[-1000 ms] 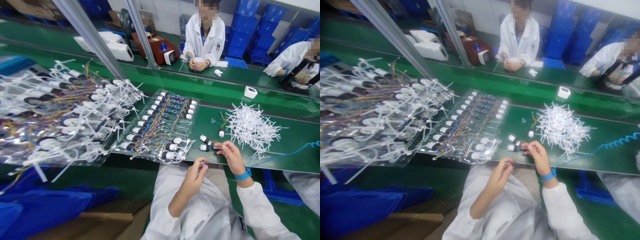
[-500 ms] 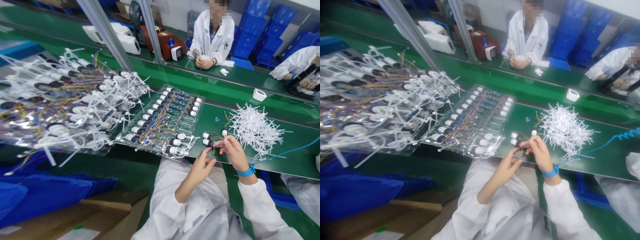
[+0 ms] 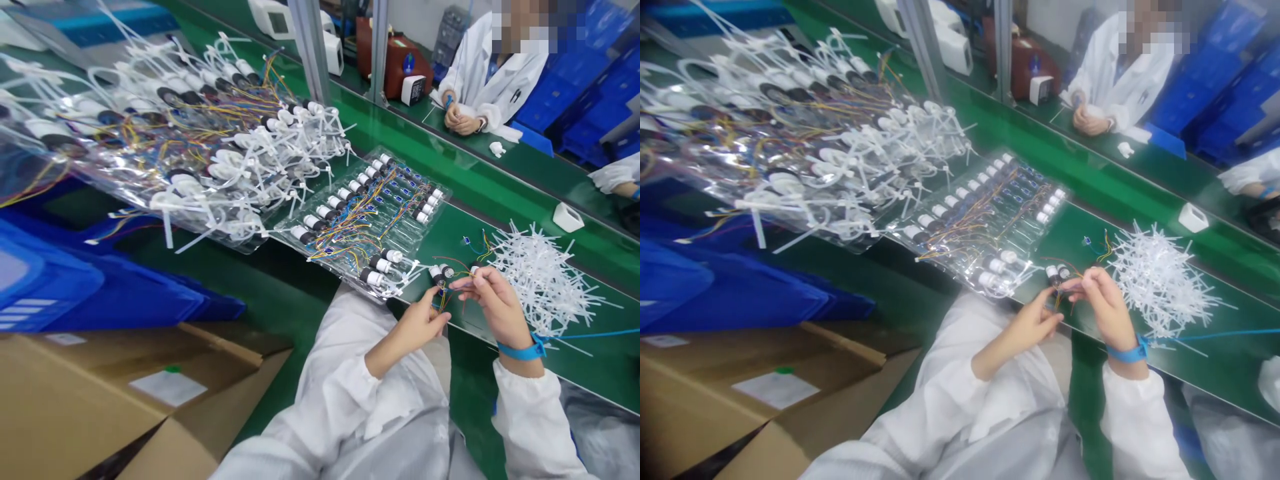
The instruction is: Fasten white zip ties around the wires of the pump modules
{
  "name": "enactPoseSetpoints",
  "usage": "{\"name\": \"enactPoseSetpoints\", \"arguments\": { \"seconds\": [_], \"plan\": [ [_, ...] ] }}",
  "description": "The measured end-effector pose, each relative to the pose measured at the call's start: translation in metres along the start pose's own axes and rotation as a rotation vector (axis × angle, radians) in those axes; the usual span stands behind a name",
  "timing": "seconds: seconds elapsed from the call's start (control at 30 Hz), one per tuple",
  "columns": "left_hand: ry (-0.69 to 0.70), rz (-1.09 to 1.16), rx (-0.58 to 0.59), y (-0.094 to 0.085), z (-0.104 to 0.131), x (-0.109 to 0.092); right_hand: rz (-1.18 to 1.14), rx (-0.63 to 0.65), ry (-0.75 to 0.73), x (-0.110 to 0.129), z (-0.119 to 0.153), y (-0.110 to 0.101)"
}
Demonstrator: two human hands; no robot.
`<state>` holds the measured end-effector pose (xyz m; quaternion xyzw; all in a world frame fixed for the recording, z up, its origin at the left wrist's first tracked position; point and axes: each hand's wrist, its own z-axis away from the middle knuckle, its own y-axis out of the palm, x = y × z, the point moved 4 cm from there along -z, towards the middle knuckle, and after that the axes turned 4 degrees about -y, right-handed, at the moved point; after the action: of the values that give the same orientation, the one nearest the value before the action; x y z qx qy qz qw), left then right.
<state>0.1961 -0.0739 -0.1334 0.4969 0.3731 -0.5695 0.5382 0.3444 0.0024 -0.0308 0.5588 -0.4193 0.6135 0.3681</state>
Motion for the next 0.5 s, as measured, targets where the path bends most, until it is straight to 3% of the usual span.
{"name": "enactPoseSetpoints", "arguments": {
  "seconds": [0.3, 0.5],
  "plan": [
    [-0.109, 0.265, 0.093, 0.002, -0.012, 0.013, 0.015, -0.016, -0.02, 0.003, 0.001, -0.008],
    [-0.118, 0.324, 0.049, 0.004, -0.012, 0.014, 0.033, -0.104, -0.031, -0.004, -0.001, -0.023]
  ]
}}
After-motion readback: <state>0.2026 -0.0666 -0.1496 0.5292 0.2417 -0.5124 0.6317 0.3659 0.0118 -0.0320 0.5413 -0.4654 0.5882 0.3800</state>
